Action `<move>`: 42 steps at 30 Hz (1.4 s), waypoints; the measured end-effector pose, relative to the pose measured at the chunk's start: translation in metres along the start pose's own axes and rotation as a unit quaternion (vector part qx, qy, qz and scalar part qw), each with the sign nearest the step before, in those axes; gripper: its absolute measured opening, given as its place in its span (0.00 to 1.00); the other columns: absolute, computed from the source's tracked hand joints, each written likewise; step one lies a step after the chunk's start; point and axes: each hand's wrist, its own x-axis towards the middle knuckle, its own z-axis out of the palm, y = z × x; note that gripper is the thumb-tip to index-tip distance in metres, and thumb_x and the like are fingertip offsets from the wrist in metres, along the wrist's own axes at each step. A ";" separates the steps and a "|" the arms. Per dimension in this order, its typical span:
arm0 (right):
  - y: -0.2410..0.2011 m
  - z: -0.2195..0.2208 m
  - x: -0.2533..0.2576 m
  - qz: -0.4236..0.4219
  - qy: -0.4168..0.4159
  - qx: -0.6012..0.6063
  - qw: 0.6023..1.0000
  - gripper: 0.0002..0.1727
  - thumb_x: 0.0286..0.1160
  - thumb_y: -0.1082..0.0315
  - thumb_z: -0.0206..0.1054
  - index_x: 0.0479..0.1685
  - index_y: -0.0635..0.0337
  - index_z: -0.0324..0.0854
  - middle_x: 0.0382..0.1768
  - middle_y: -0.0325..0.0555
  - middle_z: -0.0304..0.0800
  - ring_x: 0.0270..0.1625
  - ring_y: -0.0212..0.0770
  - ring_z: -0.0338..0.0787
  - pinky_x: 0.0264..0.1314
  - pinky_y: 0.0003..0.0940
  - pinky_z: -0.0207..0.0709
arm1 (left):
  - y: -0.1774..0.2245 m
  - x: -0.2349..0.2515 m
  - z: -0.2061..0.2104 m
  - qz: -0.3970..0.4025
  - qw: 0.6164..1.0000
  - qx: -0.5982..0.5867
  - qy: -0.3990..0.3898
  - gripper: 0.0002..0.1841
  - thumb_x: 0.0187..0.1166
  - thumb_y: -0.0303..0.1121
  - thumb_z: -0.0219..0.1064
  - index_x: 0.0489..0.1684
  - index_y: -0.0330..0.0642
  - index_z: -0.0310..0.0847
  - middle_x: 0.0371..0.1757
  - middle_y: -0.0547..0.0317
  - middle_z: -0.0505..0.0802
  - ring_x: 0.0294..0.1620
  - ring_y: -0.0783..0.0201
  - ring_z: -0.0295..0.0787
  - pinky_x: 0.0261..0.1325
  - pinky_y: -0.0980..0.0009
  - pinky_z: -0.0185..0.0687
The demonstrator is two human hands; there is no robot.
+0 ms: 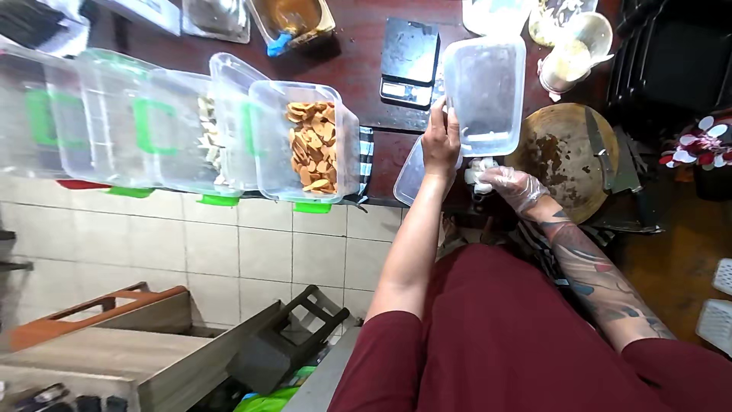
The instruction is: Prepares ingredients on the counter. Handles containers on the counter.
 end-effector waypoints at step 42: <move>-0.089 -0.054 -0.163 0.253 0.405 -0.030 0.878 0.30 0.84 0.61 0.66 0.83 0.61 0.67 0.62 0.48 0.87 0.60 0.38 0.90 0.64 0.38 0.88 | 0.130 -0.026 -0.016 -0.098 0.931 -0.254 -0.243 0.15 0.91 0.36 0.55 0.65 0.36 0.77 0.38 0.57 0.91 0.36 0.66 0.90 0.43 0.64 0.90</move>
